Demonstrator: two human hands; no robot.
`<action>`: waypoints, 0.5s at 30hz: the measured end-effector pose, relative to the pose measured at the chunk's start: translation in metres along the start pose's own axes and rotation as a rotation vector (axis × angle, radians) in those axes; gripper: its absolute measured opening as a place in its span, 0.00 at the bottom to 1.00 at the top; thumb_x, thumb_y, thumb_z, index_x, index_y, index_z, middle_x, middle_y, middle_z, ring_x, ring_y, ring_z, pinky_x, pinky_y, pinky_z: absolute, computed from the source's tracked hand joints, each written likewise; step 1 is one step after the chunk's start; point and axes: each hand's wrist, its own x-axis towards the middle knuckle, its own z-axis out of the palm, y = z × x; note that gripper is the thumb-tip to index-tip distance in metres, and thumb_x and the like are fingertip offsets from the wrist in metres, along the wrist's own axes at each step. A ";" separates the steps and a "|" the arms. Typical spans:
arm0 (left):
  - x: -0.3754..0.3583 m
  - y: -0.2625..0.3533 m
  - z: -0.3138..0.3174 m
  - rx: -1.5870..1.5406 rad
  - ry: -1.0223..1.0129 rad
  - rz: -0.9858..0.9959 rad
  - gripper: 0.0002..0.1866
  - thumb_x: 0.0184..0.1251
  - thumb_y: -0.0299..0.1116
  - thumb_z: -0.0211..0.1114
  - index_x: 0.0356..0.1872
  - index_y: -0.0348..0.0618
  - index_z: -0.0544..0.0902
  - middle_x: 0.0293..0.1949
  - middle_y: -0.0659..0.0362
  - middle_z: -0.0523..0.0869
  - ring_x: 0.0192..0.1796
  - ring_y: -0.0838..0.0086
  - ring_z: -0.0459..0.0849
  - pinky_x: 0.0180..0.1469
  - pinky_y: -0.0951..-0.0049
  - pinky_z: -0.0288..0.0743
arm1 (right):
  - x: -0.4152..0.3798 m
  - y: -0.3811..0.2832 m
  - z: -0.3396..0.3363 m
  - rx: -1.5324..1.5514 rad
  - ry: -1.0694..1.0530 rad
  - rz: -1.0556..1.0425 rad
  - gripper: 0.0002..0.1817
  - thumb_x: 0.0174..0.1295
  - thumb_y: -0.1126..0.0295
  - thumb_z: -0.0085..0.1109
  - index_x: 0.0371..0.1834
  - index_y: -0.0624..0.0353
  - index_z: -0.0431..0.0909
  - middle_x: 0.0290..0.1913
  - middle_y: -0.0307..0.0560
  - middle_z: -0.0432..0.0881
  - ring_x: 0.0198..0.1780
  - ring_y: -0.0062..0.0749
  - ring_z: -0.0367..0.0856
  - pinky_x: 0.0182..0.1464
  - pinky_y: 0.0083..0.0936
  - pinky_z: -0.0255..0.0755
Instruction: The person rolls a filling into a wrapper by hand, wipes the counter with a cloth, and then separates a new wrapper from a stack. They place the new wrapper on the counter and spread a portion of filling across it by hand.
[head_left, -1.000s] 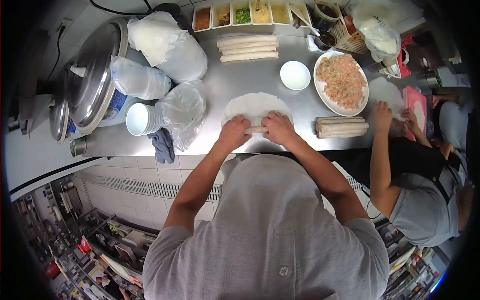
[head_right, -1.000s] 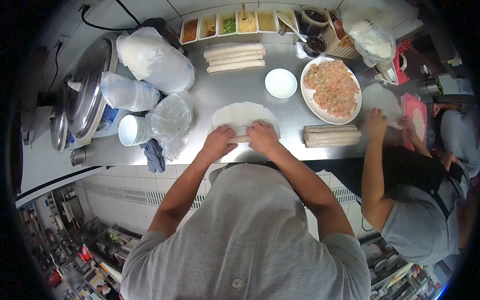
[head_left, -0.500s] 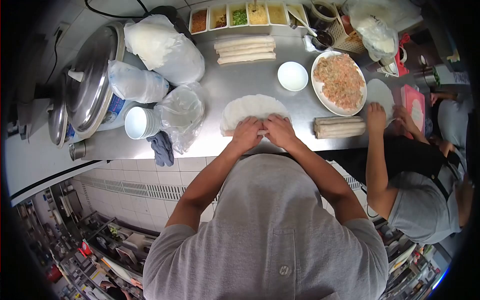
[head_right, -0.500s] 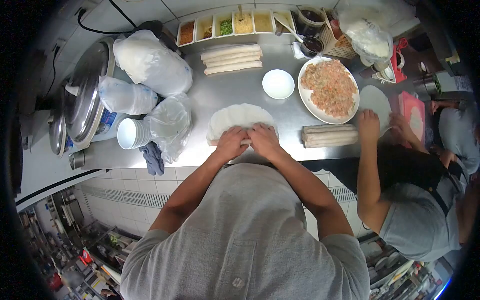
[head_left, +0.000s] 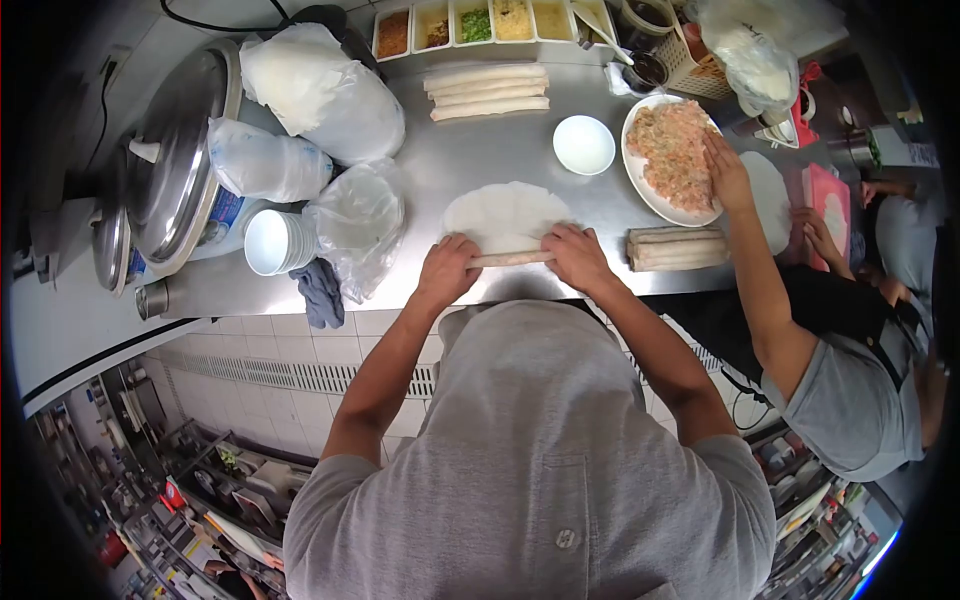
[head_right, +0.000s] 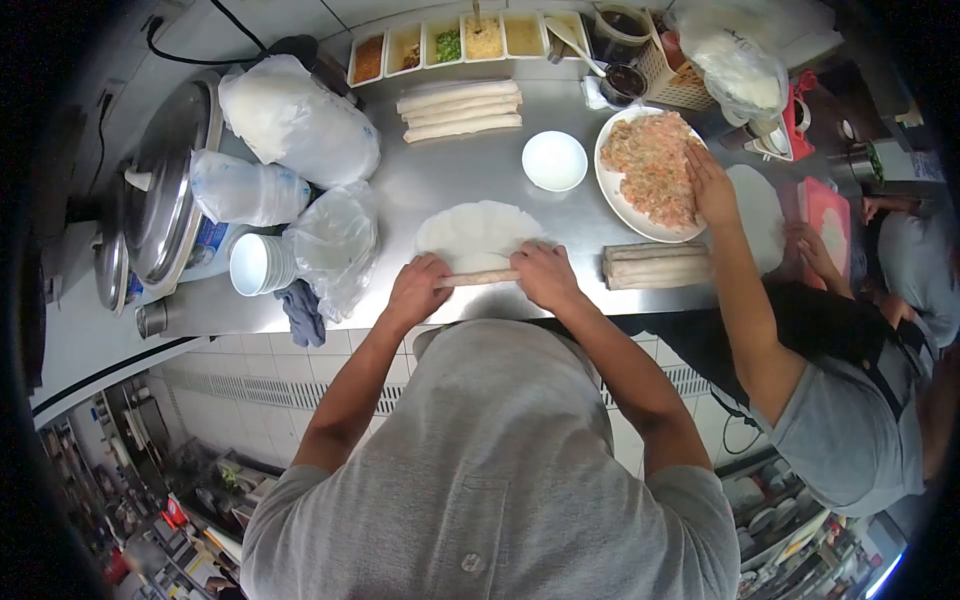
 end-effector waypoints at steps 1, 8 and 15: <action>-0.003 -0.002 0.000 -0.001 0.004 -0.022 0.11 0.52 0.31 0.73 0.37 0.47 0.82 0.39 0.57 0.80 0.46 0.59 0.80 0.47 0.57 0.73 | -0.002 -0.001 -0.001 0.001 -0.005 -0.001 0.12 0.56 0.69 0.65 0.45 0.53 0.81 0.52 0.43 0.78 0.60 0.41 0.75 0.57 0.45 0.66; -0.012 -0.008 -0.001 -0.015 0.042 0.020 0.12 0.51 0.29 0.73 0.38 0.48 0.82 0.40 0.59 0.81 0.46 0.60 0.80 0.49 0.57 0.71 | -0.008 0.008 0.009 -0.030 0.077 -0.008 0.12 0.56 0.67 0.66 0.44 0.53 0.81 0.52 0.42 0.77 0.61 0.39 0.72 0.58 0.44 0.64; -0.015 -0.009 -0.005 -0.026 0.075 0.039 0.14 0.52 0.29 0.73 0.42 0.46 0.82 0.42 0.59 0.82 0.49 0.61 0.81 0.53 0.58 0.71 | -0.013 0.013 0.010 -0.104 0.201 -0.114 0.11 0.55 0.67 0.64 0.42 0.52 0.81 0.49 0.41 0.76 0.57 0.37 0.72 0.57 0.42 0.63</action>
